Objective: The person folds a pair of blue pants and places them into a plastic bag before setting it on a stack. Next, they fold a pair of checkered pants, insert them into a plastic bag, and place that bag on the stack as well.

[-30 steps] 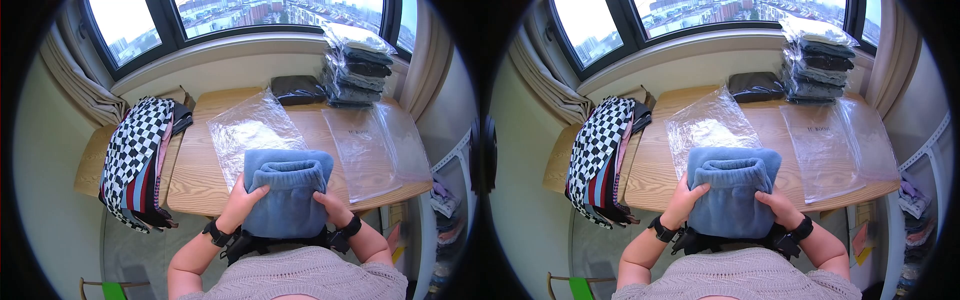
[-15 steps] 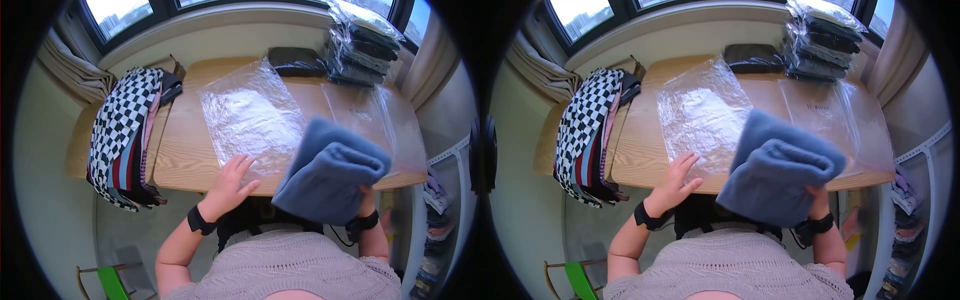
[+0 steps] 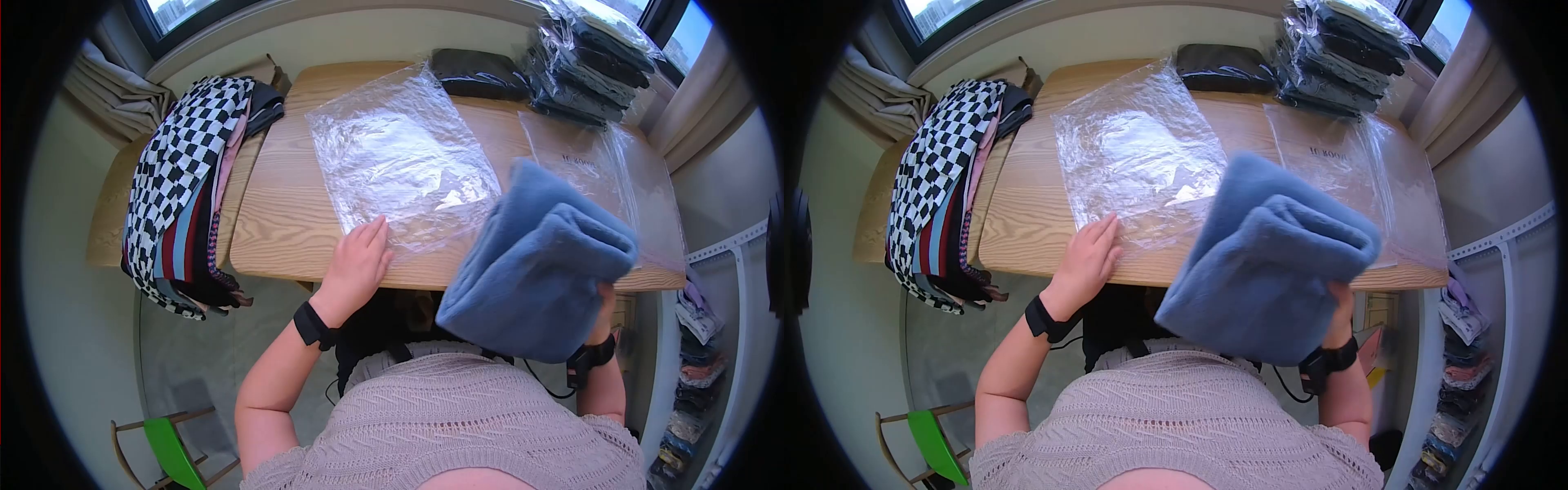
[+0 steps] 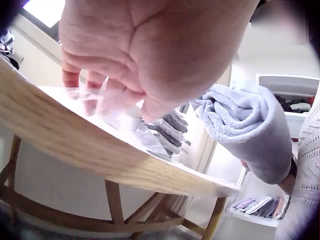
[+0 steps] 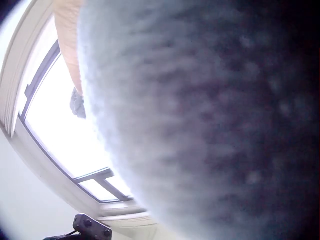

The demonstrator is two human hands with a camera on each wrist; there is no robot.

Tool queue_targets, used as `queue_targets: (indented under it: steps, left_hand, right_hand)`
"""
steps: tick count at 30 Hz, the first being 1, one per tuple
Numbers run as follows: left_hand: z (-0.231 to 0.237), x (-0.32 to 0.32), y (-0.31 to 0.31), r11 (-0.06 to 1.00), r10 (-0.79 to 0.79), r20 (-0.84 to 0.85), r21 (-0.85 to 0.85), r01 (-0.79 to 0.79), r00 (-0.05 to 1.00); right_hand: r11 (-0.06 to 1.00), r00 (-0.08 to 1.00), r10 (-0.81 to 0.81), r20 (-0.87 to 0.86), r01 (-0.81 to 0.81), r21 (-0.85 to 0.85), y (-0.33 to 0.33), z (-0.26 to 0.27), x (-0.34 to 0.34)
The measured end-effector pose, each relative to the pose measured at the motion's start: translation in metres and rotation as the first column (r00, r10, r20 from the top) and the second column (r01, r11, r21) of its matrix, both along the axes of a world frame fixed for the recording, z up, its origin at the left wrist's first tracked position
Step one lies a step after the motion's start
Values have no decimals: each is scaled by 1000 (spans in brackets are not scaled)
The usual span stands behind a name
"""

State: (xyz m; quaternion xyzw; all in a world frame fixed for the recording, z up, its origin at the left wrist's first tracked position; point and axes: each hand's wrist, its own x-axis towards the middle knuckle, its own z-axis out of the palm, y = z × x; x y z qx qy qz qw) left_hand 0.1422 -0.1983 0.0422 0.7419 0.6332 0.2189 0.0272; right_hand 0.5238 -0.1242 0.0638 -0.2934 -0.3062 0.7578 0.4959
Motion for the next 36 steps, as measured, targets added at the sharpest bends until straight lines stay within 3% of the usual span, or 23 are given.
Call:
queue_targets:
  steps: [5, 8, 13, 15, 18, 20, 22, 25, 27, 31, 36]
  left_hand:
    - [14, 10, 10, 974, 28, 130, 217, -56, 991]
    - [27, 19, 7, 957, 21, 192, 279, -75, 981]
    - [17, 10, 11, 935, 35, 195, 339, -100, 980]
    - [17, 9, 9, 933, -6, 231, 351, -77, 973]
    - [23, 12, 4, 932, -85, 301, 360, -31, 950]
    - [25, 11, 1, 925, -89, 257, 380, -16, 962]
    - [20, 5, 0, 916, -85, 211, 401, -7, 974]
    - [16, -5, -2, 924, -29, 267, 374, -76, 963]
    - [22, -11, -7, 936, 51, 177, 335, -108, 983]
    - [56, -18, -7, 964, 62, -17, 261, -55, 998]
    - [69, -35, 11, 998, -62, -48, 10, 63, 997]
  right_hand:
    - [943, 945, 326, -3, -326, -67, 5, -2, -62]
    - [840, 890, 456, -15, -436, -324, 5, 4, -92]
    - [766, 840, 542, -13, -500, -404, 24, 2, -111]
    - [691, 804, 592, -61, -545, -475, 31, 8, -114]
    - [704, 773, 634, 10, -572, -420, 43, 12, -122]
    - [710, 748, 662, 53, -603, -364, 51, 14, -128]
    - [625, 687, 723, 64, -613, -484, 58, 19, -137]
    - [600, 638, 768, 62, -682, -417, 69, 13, -149]
    - [601, 629, 772, 92, -674, -428, 69, 22, -151]
    - [580, 581, 800, 149, -686, -438, 75, 23, -154]
    - [520, 493, 851, 182, -739, -428, 86, 14, -163]
